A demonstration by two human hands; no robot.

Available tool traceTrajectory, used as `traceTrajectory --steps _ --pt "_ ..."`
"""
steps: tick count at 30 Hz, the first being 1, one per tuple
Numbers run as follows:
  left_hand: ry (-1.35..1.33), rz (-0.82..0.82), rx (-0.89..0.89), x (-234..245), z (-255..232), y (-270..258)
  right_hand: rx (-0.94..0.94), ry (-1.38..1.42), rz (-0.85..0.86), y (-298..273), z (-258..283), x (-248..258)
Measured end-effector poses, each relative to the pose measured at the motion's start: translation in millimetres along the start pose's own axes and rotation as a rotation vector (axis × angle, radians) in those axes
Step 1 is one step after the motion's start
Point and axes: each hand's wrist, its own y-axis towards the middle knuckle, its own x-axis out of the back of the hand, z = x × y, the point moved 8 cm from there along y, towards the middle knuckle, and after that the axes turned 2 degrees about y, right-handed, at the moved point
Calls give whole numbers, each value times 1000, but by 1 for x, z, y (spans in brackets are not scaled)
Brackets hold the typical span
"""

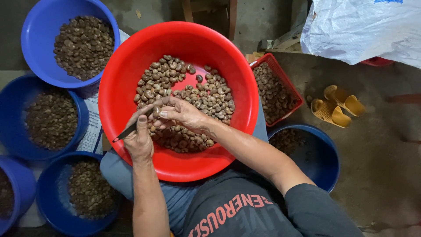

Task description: Manually peeling or cracking open nuts one by one using a small knife and sorting them into different bowls.

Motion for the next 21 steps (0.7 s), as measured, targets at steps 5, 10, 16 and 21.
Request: traceTrajectory --steps 5,10,16,21 --pt "-51 -27 27 -3 -2 1 -8 -6 -4 2 -3 5" --pt "-24 -169 52 14 9 0 -32 -87 -8 1 3 3" --pt "53 -192 110 15 3 -1 143 -418 -180 -31 72 22" --pt "90 -241 185 18 14 -4 774 -988 -833 -160 201 21"
